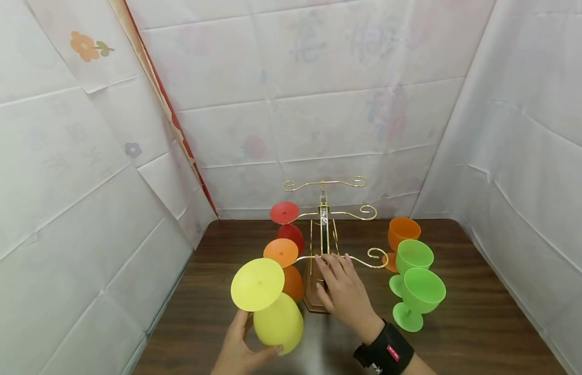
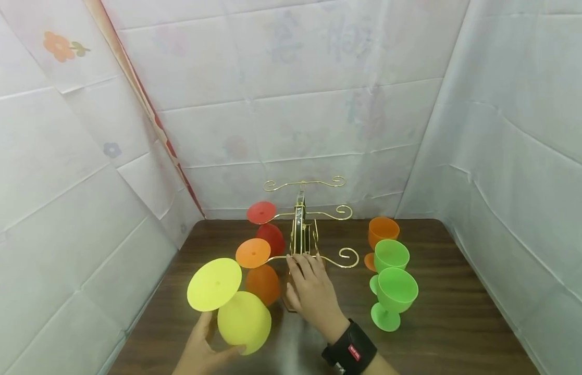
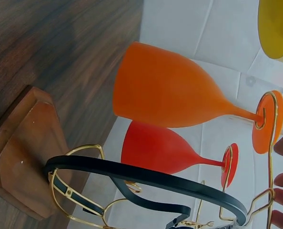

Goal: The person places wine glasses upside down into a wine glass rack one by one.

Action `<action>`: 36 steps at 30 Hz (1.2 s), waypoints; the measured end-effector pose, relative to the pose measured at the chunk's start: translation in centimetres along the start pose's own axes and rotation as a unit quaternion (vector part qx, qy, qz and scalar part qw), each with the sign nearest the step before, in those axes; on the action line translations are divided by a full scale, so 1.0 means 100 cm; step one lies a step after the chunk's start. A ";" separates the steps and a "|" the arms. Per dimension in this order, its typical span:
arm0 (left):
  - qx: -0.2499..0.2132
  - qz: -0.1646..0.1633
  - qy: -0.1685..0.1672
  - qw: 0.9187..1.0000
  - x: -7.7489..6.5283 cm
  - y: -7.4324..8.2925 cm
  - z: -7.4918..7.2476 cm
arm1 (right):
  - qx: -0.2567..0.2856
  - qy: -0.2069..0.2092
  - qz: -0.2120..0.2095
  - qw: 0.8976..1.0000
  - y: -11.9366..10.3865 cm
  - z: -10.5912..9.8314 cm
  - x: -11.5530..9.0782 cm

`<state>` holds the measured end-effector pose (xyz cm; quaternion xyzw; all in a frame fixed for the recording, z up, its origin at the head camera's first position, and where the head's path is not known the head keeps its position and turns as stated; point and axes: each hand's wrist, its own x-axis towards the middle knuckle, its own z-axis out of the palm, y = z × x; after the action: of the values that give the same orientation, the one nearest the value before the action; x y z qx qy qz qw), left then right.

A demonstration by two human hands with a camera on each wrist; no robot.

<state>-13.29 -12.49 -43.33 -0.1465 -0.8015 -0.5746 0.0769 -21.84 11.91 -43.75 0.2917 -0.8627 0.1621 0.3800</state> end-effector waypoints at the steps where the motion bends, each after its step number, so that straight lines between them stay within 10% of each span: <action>1: 0.002 -0.006 0.007 1.000 0.000 0.001 -0.001 | -0.003 0.000 0.000 1.000 0.000 0.001 0.001; 36: 0.104 -0.020 0.110 0.988 0.032 -0.044 -0.048 | -0.013 -0.006 0.017 1.000 -0.005 0.001 0.003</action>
<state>-17.99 -17.85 -44.79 -0.0577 -0.8462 -0.5023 0.1684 -21.70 11.36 -43.54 0.2730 -0.8718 0.1551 0.3761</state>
